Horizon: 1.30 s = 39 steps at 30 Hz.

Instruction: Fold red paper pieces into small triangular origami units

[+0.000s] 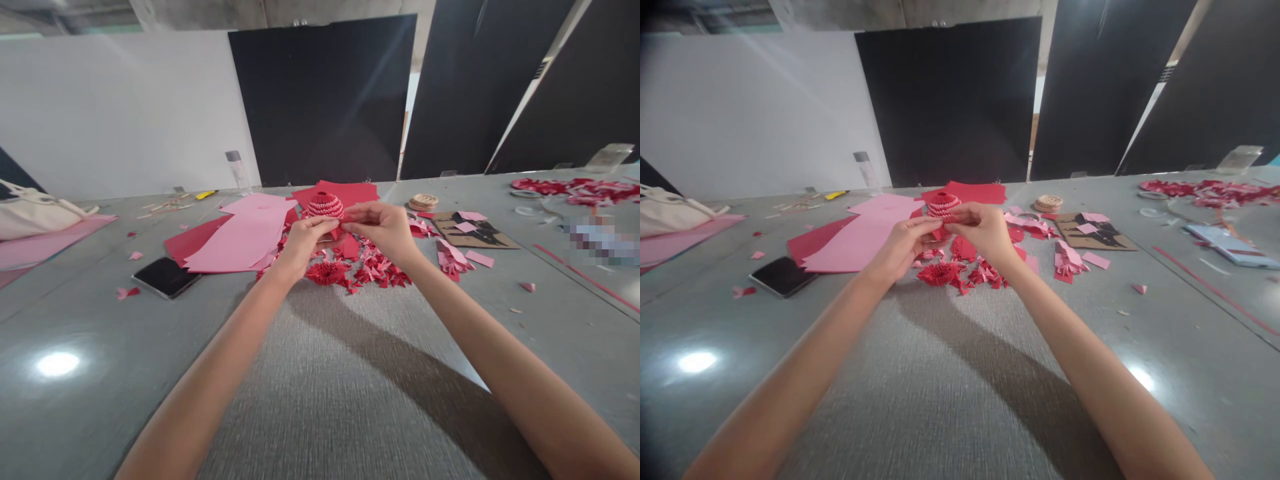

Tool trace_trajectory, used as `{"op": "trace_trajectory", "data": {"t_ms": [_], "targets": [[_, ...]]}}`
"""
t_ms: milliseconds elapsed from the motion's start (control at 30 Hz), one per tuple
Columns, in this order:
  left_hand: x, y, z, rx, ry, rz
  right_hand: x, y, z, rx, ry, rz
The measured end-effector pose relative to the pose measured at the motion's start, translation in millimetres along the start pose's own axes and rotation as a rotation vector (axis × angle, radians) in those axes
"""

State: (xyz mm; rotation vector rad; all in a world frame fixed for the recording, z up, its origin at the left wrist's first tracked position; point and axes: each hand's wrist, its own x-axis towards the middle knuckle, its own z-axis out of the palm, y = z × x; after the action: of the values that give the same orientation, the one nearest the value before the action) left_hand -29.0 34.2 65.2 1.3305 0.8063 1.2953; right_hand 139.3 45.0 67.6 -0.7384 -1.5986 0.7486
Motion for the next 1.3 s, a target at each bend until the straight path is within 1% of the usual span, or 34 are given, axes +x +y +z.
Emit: {"op": "trace_trajectory", "data": {"t_ms": [67,267,433,633,700,800,1000,1200,1300], "targets": [[0.0,0.1,-0.3,-0.008,0.001,-0.003,-0.2,-0.7,-1.6,-0.048,-0.008,-0.003],[0.0,0.1,-0.9,-0.034,-0.013,-0.038,-1.7,-1.5,-3.6,-0.184,-0.026,-0.077],[-1.2,2.5,-0.8,-0.038,0.017,-0.106,-3.1,-5.1,-3.6,-0.209,-0.061,-0.125],[-1.4,1.4,-2.5,-0.030,0.017,-0.136,-4.4,-6.3,-4.4,-0.223,-0.105,-0.114],[-1.6,1.4,-3.0,-0.018,0.023,-0.128,-4.8,-7.3,-4.2,-0.209,-0.123,-0.076],[-2.5,2.9,-2.4,0.014,0.030,-0.105,-4.9,-8.9,-3.2,-0.198,-0.110,-0.032],[-4.8,5.8,2.0,0.085,0.095,-0.051,-2.8,-7.9,-3.5,-0.177,-0.110,-0.025],[-4.6,2.7,5.8,0.169,0.151,0.025,0.3,-1.4,-6.3,-0.072,-0.108,-0.010],[-4.9,1.6,7.3,0.173,0.154,0.039,2.1,0.4,-7.5,-0.025,-0.095,-0.021]]}}
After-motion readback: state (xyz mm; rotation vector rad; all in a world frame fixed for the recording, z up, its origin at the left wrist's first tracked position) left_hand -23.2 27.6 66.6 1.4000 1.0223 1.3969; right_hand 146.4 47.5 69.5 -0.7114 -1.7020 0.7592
